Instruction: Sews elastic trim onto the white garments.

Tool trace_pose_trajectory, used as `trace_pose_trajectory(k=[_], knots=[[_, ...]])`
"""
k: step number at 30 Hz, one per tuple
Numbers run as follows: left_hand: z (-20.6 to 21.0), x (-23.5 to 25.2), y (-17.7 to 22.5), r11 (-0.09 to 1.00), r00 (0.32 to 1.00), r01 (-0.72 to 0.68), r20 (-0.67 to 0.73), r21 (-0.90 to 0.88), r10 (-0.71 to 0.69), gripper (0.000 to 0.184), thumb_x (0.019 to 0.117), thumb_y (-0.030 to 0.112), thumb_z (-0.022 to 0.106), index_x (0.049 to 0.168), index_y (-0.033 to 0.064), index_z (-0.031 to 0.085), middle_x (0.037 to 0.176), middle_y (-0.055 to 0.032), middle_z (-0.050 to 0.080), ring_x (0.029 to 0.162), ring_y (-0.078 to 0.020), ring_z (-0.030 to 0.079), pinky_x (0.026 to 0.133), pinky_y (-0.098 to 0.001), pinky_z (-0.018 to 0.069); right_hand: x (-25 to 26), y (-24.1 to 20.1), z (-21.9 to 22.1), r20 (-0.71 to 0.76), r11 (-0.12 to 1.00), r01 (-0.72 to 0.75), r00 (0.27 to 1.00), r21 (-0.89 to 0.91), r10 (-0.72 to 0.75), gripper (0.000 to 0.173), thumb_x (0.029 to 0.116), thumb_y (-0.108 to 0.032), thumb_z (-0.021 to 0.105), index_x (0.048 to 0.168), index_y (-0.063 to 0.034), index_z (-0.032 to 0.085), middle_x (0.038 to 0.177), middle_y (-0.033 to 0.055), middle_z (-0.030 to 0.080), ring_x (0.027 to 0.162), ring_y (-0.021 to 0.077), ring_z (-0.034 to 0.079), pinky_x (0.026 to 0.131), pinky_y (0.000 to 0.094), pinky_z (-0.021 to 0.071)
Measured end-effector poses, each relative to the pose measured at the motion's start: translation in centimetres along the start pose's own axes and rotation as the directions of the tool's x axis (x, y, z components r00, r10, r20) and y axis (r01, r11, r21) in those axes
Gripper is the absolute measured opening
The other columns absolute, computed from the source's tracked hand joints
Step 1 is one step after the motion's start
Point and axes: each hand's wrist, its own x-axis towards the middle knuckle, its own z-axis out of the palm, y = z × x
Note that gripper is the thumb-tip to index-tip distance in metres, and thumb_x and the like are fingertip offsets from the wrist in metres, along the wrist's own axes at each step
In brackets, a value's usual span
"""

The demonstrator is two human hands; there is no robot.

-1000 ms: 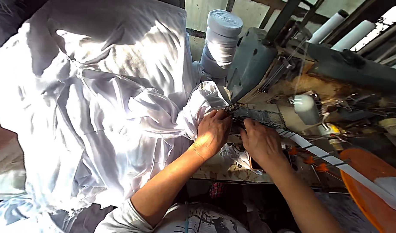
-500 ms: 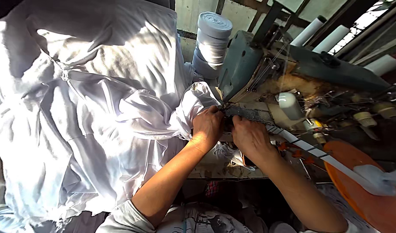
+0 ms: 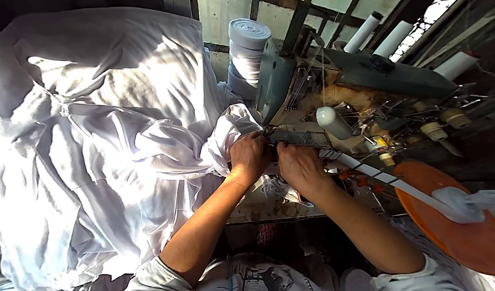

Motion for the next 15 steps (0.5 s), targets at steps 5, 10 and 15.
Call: trace_pose_trajectory(k=[5,10,15], knots=[[0.3,-0.1,-0.4,0.999,0.998,-0.044,-0.038,-0.002,0.044,0.007,0.0835,0.010,0.074,0.082,0.0038,0.072,0.087,-0.0112,0.070,0.082,-0.0314,0.070,0.067,-0.0537,0.0525,0.1,0.3,-0.2,0.034,1.000,0.012,0.999,0.022,-0.012,0.019,0.1028,-0.011,0.051,0.110,0.0015,0.065,0.085,0.0186,0.068,0.083,0.0371,0.071,0.067,0.0480,0.0535],[0.5,-0.3,-0.6,0.998,0.996,-0.062,-0.059,-0.016,0.060,0.007,0.0817,0.010,0.075,0.079,0.0041,0.071,0.084,-0.0106,0.069,0.079,-0.0308,0.068,0.065,-0.0531,0.0514,0.3,1.0,-0.4,0.027,0.996,0.072,0.997,0.051,-0.074,0.020,0.1042,-0.017,0.054,0.106,0.0001,0.064,0.081,0.0169,0.067,0.080,0.0354,0.071,0.065,0.0476,0.0527],[0.5,-0.3,-0.7,0.997,0.996,-0.070,-0.057,-0.021,0.068,0.006,0.0816,0.008,0.075,0.081,0.0033,0.072,0.086,-0.0118,0.069,0.079,-0.0322,0.069,0.066,-0.0550,0.0524,0.7,1.1,0.0,-0.021,0.993,0.107,0.994,0.049,-0.106,0.014,0.1004,-0.011,0.057,0.104,0.0003,0.065,0.077,0.0160,0.067,0.075,0.0349,0.070,0.062,0.0466,0.0525]])
